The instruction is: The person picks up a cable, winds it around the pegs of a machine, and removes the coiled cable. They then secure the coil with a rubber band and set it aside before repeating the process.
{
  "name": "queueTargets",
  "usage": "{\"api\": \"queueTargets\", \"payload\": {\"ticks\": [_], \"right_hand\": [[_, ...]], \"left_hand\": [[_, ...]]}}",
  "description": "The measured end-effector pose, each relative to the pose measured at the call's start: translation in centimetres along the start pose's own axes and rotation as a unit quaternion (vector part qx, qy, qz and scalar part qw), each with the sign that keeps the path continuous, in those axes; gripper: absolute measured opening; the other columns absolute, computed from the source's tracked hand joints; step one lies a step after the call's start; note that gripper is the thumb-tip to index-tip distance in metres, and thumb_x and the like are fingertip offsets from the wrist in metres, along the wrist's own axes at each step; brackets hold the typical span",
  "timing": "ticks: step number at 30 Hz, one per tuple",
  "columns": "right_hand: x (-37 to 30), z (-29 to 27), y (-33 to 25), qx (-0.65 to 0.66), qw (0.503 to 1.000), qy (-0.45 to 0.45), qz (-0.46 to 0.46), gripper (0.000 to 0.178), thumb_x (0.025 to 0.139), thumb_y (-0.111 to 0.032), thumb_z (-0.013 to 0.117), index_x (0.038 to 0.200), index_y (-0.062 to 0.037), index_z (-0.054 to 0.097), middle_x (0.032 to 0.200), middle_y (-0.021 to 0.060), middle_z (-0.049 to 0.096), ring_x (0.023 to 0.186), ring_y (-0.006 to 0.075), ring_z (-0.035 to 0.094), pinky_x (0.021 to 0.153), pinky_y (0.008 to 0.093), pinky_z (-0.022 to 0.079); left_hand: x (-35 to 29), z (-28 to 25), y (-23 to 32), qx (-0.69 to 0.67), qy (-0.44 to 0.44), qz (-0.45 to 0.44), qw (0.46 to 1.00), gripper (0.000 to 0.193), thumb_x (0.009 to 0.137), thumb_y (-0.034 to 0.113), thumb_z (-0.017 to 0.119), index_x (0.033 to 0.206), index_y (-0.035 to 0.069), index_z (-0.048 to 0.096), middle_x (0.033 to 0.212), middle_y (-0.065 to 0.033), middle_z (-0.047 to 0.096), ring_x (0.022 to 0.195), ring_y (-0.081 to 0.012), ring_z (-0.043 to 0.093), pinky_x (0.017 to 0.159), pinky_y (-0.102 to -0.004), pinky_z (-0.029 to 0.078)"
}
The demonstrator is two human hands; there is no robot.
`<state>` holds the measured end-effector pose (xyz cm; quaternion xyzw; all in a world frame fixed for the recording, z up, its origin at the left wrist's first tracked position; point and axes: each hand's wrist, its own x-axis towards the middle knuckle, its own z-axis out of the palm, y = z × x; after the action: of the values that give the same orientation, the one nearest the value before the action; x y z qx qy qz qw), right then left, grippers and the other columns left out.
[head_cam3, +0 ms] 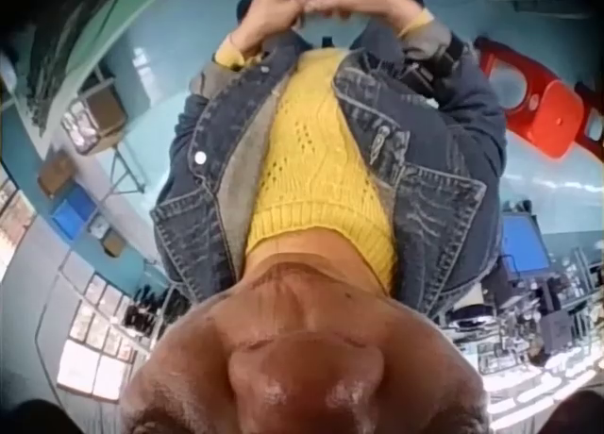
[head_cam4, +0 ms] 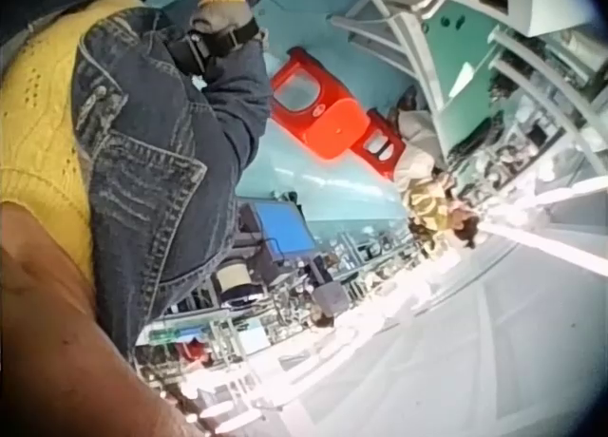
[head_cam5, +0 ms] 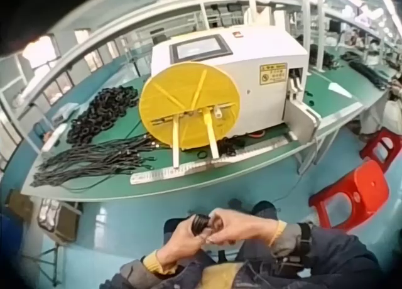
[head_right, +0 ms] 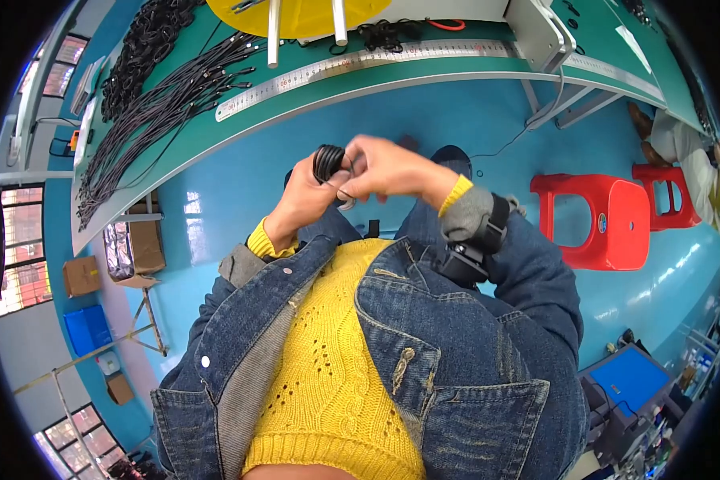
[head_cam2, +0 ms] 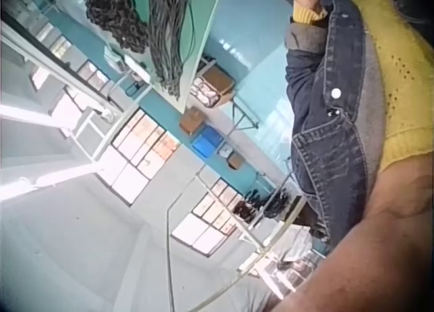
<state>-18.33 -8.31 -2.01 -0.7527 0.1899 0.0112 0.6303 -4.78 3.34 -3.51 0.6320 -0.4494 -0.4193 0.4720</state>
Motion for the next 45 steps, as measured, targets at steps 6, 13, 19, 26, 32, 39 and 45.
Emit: {"api": "queueTargets", "payload": {"ticks": [6,13,19,26,32,39,45], "right_hand": [[-0.3,0.9,2.0,0.129,0.987,0.082,-0.040,0.026,0.081,-0.020,0.062,0.094,-0.0020,0.048,0.069,0.0027,0.056,0.058,0.0079,0.052,0.048,0.0241,0.039],[1.2,1.6,-2.3,-0.140,0.954,0.231,-0.130,0.025,0.082,-0.026,0.057,0.086,-0.0023,0.050,0.060,0.0092,0.055,0.053,0.0230,0.055,0.047,0.0348,0.041],[2.1,4.9,-3.5,-0.365,0.891,0.235,-0.136,0.030,0.080,-0.030,0.057,0.077,-0.0012,0.047,0.059,0.0193,0.055,0.057,0.0379,0.056,0.051,0.0457,0.043],[4.4,5.5,3.5,-0.145,0.978,-0.113,0.095,0.046,0.087,-0.042,0.047,0.084,0.0019,0.057,0.058,0.0159,0.059,0.049,0.0266,0.058,0.048,0.0345,0.046],[3.3,3.4,5.0,0.062,0.971,-0.160,0.165,0.042,0.091,-0.039,0.046,0.088,0.0005,0.057,0.057,0.0061,0.056,0.045,0.0099,0.048,0.044,0.0242,0.039],[3.3,3.6,5.4,0.036,0.984,-0.136,0.106,0.031,0.089,-0.031,0.052,0.088,-0.0011,0.057,0.063,0.0041,0.058,0.050,0.0073,0.048,0.046,0.0223,0.039],[3.1,3.5,5.4,0.004,0.989,-0.097,0.108,0.022,0.085,-0.022,0.058,0.090,-0.0013,0.058,0.066,0.0039,0.058,0.053,0.0080,0.050,0.048,0.0224,0.041]], "left_hand": [[-0.3,-0.3,0.5,-0.026,-0.042,-0.051,0.997,0.025,0.071,0.000,0.065,0.091,0.002,0.050,0.073,0.0014,0.051,0.065,-0.0060,0.047,0.057,-0.0231,0.040],[-0.5,-1.2,0.2,-0.102,-0.068,0.001,0.992,0.040,0.067,0.006,0.071,0.101,0.003,0.051,0.078,-0.0002,0.054,0.071,-0.0078,0.050,0.062,-0.0247,0.043],[-0.2,0.1,-3.4,0.110,0.048,0.136,0.983,0.025,0.073,0.018,0.067,0.089,0.003,0.055,0.073,-0.0050,0.059,0.066,-0.0189,0.058,0.059,-0.0342,0.046],[-2.2,-1.1,-9.0,-0.065,-0.263,-0.208,0.940,0.018,0.074,0.016,0.067,0.080,0.002,0.057,0.061,-0.0015,0.052,0.048,-0.0092,0.048,0.040,-0.0266,0.037],[0.6,-19.6,4.1,0.072,0.010,-0.091,0.993,0.022,0.081,0.025,0.054,0.082,0.004,0.061,0.075,-0.0080,0.060,0.063,-0.0127,0.056,0.060,-0.0257,0.048],[4.5,-35.9,-1.2,0.448,0.326,-0.021,0.832,0.031,0.072,0.029,0.070,0.090,0.006,0.061,0.104,-0.0112,0.059,0.090,-0.0272,0.057,0.079,-0.0369,0.047],[1.4,-30.1,-6.3,0.592,0.399,0.142,0.686,0.015,0.076,0.017,0.064,0.088,0.009,0.060,0.084,-0.0110,0.062,0.078,-0.0299,0.059,0.071,-0.0374,0.048]]}}
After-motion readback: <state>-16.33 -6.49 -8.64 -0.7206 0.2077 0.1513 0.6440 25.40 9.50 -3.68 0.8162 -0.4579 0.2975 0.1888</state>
